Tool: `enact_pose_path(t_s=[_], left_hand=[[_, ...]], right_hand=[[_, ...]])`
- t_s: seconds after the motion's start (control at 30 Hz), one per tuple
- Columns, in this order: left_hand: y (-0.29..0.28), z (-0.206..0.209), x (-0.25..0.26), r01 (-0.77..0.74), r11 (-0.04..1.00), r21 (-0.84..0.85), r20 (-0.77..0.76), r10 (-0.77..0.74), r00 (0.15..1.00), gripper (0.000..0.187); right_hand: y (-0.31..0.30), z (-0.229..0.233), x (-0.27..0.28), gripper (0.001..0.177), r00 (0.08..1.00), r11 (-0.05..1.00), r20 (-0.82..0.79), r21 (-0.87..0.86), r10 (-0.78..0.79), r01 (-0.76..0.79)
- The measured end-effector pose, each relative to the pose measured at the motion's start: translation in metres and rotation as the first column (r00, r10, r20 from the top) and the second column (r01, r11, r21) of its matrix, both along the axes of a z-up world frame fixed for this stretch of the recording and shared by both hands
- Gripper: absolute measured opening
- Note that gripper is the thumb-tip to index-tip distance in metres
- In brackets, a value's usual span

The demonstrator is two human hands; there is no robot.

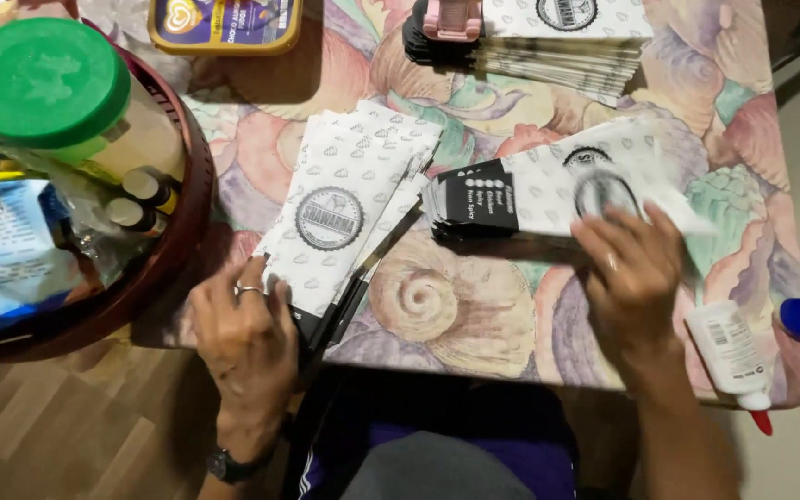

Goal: The person applies glue from a bottle to the edges of paper shawarma wrappers and folds them by hand, repeating the process for multiple items and stacking the finished ones.

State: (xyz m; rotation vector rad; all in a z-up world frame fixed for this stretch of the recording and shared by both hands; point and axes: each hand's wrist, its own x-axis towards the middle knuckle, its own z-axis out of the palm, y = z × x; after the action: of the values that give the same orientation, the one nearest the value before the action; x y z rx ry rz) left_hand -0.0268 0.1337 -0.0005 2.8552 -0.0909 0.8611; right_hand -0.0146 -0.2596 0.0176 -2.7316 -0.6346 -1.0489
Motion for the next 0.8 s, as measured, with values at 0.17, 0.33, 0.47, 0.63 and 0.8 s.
enact_pose_path(t_s=[0.17, 0.33, 0.47, 0.63, 0.8], left_hand=[[-0.041, 0.008, -0.001, 0.325, 0.939, -0.11, 0.133, -0.31, 0.941, 0.022], [-0.115, -0.006, -0.011, 0.798, 0.495, -0.343, 0.216, -0.785, 0.58, 0.017], [-0.142, -0.021, -0.015, 0.86, 0.44, -0.259, 0.008, -0.889, 0.457, 0.029], [-0.144, -0.02, -0.009, 0.853, 0.476, -0.214, -0.091, -0.879, 0.468, 0.032], [-0.143, -0.016, -0.015, 0.833, 0.515, -0.203, -0.113, -0.857, 0.503, 0.025]], right_hand=[[0.002, -0.027, -0.075, 0.035, 0.992, 0.993, -0.056, -0.005, 0.115, -0.116], [0.01, -0.018, -0.108, 0.022, 0.974, 0.991, -0.203, 0.106, 0.096, -0.075], [-0.075, -0.032, -0.137, 0.018, 0.93, 0.921, -0.012, -0.144, -0.367, 0.362], [-0.116, -0.007, -0.145, 0.079, 0.448, 0.59, -0.592, -0.056, -0.669, 0.806], [-0.13, -0.03, -0.171, 0.041, 0.562, 0.35, -0.618, 0.441, -0.55, 0.827]])
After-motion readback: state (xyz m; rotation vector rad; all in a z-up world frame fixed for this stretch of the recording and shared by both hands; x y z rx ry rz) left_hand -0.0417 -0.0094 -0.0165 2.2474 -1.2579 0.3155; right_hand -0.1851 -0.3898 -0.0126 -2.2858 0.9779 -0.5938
